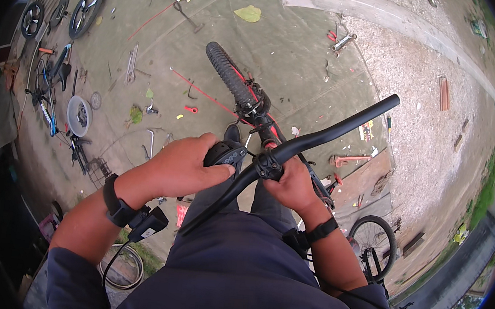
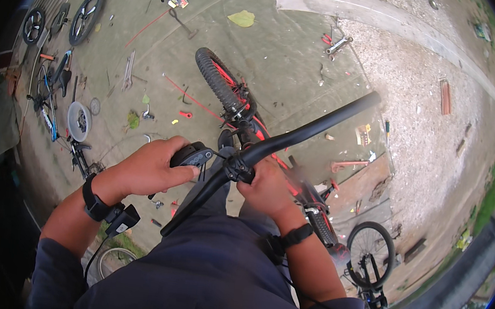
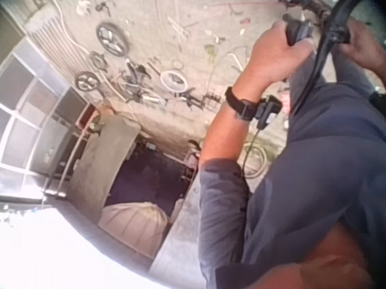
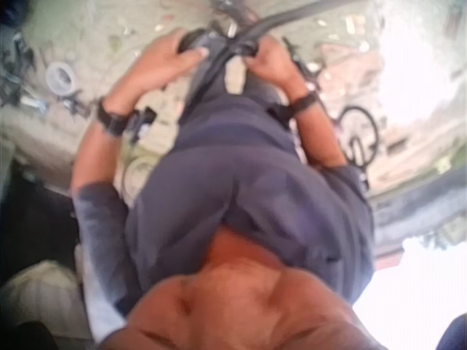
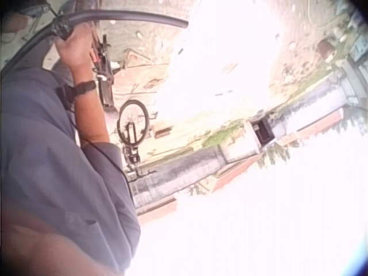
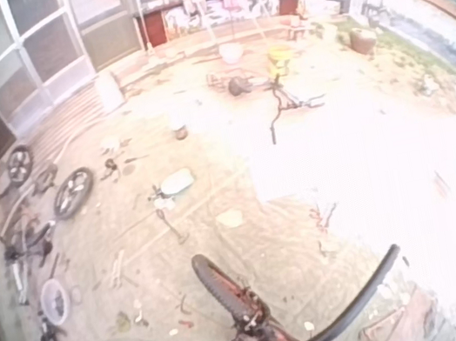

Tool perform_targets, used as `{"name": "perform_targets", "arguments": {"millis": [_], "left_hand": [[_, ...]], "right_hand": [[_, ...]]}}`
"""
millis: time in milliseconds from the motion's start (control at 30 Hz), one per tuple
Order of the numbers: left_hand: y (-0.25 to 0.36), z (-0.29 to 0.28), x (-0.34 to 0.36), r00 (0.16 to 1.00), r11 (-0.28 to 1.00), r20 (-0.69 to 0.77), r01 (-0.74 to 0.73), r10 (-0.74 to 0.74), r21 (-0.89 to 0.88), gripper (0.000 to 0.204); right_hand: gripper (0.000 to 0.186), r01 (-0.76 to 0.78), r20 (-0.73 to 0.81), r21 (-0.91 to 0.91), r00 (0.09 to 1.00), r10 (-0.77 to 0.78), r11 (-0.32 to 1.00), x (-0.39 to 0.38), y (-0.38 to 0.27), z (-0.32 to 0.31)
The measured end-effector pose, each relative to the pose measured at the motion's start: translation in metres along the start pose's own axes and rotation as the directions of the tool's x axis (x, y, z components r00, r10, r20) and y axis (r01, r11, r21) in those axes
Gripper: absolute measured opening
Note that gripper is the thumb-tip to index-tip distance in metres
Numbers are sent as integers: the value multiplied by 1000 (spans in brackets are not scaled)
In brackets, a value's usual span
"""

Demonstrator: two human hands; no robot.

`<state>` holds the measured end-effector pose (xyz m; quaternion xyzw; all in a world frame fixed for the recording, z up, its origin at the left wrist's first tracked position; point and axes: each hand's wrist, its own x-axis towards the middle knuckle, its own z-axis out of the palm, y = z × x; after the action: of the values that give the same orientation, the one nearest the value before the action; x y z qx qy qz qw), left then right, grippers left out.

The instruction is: The person adjusts the handlebar brake lever and grip, then lifts the bicycle to work on the front wheel hub. They use a wrench to tighten the axle nut on the front wheel hub.

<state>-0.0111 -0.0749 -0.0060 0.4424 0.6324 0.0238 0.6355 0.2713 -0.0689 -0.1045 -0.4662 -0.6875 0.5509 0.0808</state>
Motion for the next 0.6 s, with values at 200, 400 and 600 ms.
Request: {"name": "perform_targets", "arguments": {"millis": [200,400,600], "left_hand": [[15,-15,12,985,991,108,131,-132,20,53],[-12,-17,12,986,974,56,-164,157,156,53],[-35,-21,45,837,783,1,-513,547,351,50]], "right_hand": [[49,24,-21,-36,999,-25,999,1,-5,-1],[42,6,-36,16,999,-5,1000,2,-9,-2],[44,30,-62,-23,998,-31,999,2,-8,-1]]}}
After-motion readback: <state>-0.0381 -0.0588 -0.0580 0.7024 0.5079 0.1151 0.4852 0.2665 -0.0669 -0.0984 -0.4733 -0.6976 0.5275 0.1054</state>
